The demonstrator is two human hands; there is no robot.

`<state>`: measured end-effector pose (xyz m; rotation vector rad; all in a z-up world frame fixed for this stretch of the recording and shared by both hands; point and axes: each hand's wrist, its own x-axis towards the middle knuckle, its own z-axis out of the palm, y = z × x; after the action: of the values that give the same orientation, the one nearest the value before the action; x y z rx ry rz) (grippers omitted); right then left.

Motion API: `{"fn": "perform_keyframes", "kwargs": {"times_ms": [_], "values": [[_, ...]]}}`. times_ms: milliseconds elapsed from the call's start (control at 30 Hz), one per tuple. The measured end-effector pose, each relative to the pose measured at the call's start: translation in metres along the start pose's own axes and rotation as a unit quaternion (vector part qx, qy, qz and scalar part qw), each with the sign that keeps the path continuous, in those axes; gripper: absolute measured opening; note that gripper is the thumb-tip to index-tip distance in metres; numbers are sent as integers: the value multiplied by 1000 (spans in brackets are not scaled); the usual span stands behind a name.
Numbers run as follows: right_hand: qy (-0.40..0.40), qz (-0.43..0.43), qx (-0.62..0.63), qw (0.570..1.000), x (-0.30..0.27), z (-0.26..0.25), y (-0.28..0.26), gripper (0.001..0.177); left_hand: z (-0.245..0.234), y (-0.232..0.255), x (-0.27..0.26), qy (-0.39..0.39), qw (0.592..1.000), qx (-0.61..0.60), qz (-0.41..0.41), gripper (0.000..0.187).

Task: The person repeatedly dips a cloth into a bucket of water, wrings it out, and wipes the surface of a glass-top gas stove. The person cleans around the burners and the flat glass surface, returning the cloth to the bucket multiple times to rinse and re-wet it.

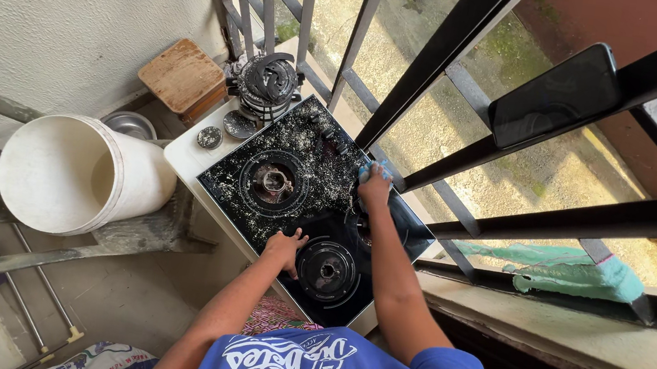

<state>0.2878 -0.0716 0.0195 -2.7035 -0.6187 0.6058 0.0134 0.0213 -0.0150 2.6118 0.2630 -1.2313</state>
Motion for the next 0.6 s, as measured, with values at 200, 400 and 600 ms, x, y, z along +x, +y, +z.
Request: {"fn": "perform_keyframes", "kwargs": {"times_ms": [200, 400, 600], "values": [[-48, -40, -88, 994, -31, 26, -16, 91, -2, -1, 3, -15, 1000, 7, -4, 139], [-87, 41, -94, 991, -75, 61, -33, 93, -5, 0, 4, -37, 999, 1, -15, 137], [-71, 13, -142, 987, -79, 63, -31, 74, -3, 3, 1, -32, 999, -21, -25, 139]]}}
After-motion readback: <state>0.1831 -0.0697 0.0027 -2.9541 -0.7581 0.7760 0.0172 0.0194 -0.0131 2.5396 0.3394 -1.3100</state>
